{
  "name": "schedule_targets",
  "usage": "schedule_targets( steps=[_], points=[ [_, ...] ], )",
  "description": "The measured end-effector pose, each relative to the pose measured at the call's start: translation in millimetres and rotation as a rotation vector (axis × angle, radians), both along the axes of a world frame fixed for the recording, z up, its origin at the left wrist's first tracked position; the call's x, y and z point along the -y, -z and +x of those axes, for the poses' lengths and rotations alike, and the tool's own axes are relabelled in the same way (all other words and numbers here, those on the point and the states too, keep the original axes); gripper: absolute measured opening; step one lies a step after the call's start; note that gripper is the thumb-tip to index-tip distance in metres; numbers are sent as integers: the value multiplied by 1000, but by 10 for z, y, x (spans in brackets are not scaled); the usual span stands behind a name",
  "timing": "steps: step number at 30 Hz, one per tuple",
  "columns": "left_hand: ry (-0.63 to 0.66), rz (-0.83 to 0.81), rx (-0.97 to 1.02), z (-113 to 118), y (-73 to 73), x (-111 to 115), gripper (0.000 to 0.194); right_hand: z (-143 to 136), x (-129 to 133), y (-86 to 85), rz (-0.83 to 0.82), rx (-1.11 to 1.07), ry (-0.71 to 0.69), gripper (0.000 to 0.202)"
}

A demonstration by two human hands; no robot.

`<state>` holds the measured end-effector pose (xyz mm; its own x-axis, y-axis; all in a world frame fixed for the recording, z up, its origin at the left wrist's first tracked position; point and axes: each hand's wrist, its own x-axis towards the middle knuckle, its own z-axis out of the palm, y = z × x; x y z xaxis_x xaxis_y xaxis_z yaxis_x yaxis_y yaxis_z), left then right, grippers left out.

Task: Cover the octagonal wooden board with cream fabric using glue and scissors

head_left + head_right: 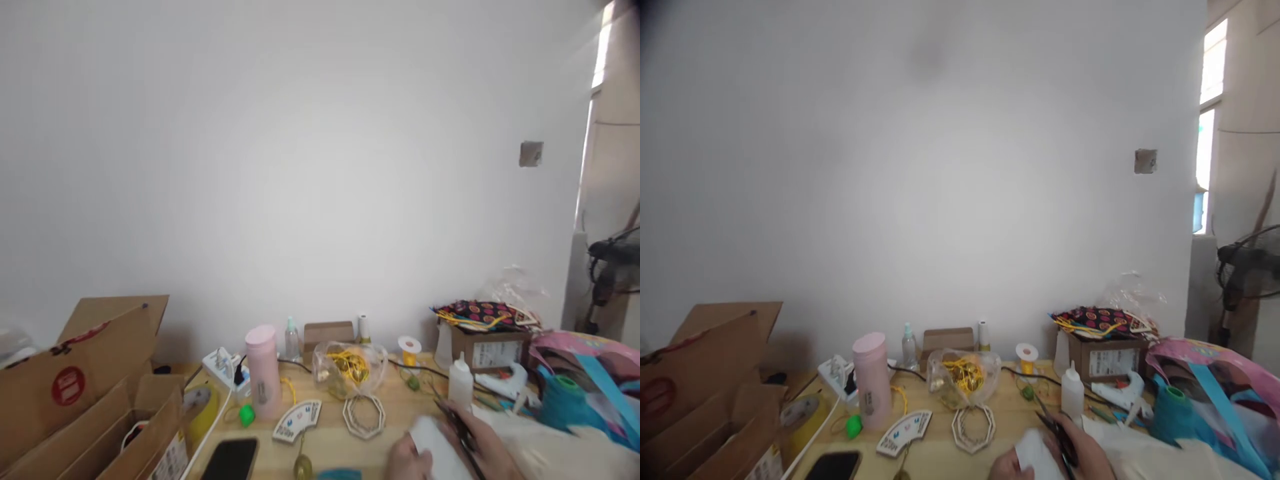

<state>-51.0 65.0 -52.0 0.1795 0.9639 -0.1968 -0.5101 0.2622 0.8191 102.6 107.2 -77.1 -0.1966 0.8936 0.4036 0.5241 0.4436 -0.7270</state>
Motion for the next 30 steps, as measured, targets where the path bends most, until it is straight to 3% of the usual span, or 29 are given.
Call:
schedule_targets(
  steps=[4,8,14,20,23,30],
  points=[
    [32,-47,154,93,138,114,20,-44,119,-113,54,-63,13,30],
    [60,-55,268,112,171,138,19,-30,127,-110,65,-104,65,30],
    [148,-81,324,81,253,24,29,-20,93,-134,122,-212,98,28],
    [137,-107,347,65,367,-75,31,-10,85,-180,89,-329,59,20],
    [117,-133,359,97,319,-42,32,18,72,-178,66,-397,45,23],
    [122,-132,357,220,55,152,42,72,116,-225,50,-523,99,23]
  ],
)
